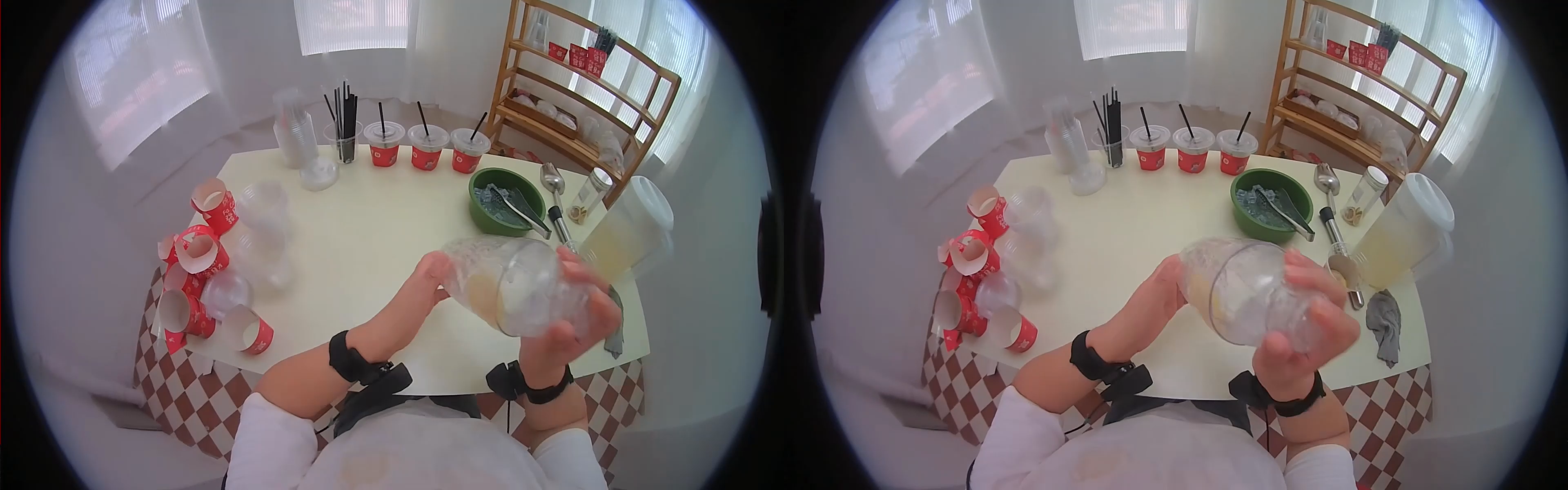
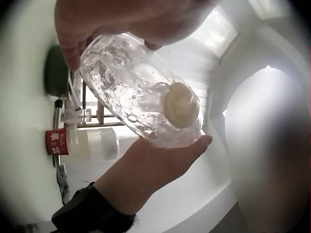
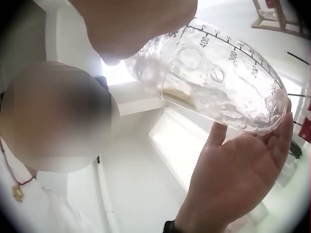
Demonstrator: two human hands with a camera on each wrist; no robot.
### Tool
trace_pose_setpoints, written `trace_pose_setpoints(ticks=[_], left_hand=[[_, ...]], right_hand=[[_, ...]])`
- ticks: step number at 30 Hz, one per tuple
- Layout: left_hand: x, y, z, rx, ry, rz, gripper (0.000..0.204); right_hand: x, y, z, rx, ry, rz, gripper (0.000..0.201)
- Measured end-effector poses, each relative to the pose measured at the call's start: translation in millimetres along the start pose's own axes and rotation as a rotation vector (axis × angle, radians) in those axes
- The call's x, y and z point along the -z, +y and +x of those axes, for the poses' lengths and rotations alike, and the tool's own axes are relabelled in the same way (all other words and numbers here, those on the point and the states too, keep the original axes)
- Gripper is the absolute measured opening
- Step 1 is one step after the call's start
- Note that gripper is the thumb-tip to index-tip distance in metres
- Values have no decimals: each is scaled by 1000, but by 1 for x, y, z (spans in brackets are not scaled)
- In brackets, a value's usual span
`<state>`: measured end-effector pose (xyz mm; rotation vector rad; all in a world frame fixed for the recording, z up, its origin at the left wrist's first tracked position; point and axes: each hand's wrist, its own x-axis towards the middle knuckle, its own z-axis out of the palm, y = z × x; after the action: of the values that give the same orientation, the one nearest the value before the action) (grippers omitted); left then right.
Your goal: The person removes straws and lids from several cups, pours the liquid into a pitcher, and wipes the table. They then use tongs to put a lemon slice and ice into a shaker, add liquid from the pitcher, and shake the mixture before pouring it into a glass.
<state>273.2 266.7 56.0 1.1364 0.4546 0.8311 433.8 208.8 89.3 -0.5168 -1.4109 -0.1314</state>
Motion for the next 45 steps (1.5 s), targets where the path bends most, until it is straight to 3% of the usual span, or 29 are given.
trace_pose_setpoints(ticks=[2, 5, 8, 11, 12, 14, 16, 17, 19, 20, 23, 25, 26, 27, 28, 29, 30, 32, 33, 38, 39, 41, 43, 44, 45], left_hand=[[24, -32, 1, 328, 24, -202, 56], [25, -34, 0, 279, -21, -130, 59], [-5, 4, -9, -77, 22, 169, 55], [-24, 28, -21, -395, -109, 237, 57], [-20, 21, -18, -261, -63, 152, 57], [-2, -6, -5, 2, 28, -7, 57], [22, -32, 2, 293, 21, -133, 56], [26, -37, 0, 447, 21, -201, 56], [24, -32, 4, 351, 14, -117, 55], [20, -25, 3, 304, 12, -77, 55], [-13, 13, -10, -229, -10, 256, 51], [-21, 26, -11, -312, -27, 210, 63], [-23, 27, -9, -349, -37, 184, 69], [-12, 16, -3, -153, 23, 79, 69], [8, -4, 7, 42, 81, -23, 69], [18, -16, 12, 238, 140, -122, 69], [17, -18, 12, 282, 146, -130, 63], [13, -17, 9, 373, 164, -146, 53], [9, -13, 7, 258, 136, -89, 53], [-21, 34, -17, -390, 10, 188, 60], [-20, 32, -17, -348, 42, 157, 59], [-17, 25, -16, -263, 101, 98, 56], [2, 2, -12, 86, 145, -38, 56], [10, -9, -9, 228, 157, -88, 55], [17, -17, -9, 374, 173, -141, 55]], right_hand=[[-9, 25, -24, -358, -48, -77, 35], [-8, 26, -26, -497, 5, -139, 43], [3, -16, -2, -36, 120, -32, 43], [-7, -25, 8, 398, 287, 160, 43], [-11, -23, 10, 540, 340, 238, 44], [7, -7, -5, 52, -39, -69, 44], [-2, 23, -24, -340, -58, -135, 42], [-2, 28, -22, -422, -28, -99, 42], [1, 36, -19, -598, 27, -29, 42], [3, 28, -14, -486, 87, -15, 43], [3, -15, 13, -61, 248, 160, 47], [-6, -15, 19, 323, 301, 217, 51], [-4, -8, 17, 320, 218, 161, 51], [-2, -1, 15, 319, 134, 105, 51], [4, 12, 4, 107, -46, -4, 50], [-1, 27, -8, -67, -52, -78, 45], [-4, 35, -18, -282, -32, -116, 38], [-10, 34, -14, -387, -7, -134, 40], [-10, 32, -9, -436, 3, -141, 42], [-8, -7, 33, 292, 77, 187, 44], [-8, -16, 37, 432, 72, 225, 46], [-3, -10, 26, 376, -3, 201, 48], [-6, 25, -7, 17, -50, 28, 43], [-11, 27, -17, -261, -34, -99, 39], [-11, 29, -18, -351, -9, -107, 39]])
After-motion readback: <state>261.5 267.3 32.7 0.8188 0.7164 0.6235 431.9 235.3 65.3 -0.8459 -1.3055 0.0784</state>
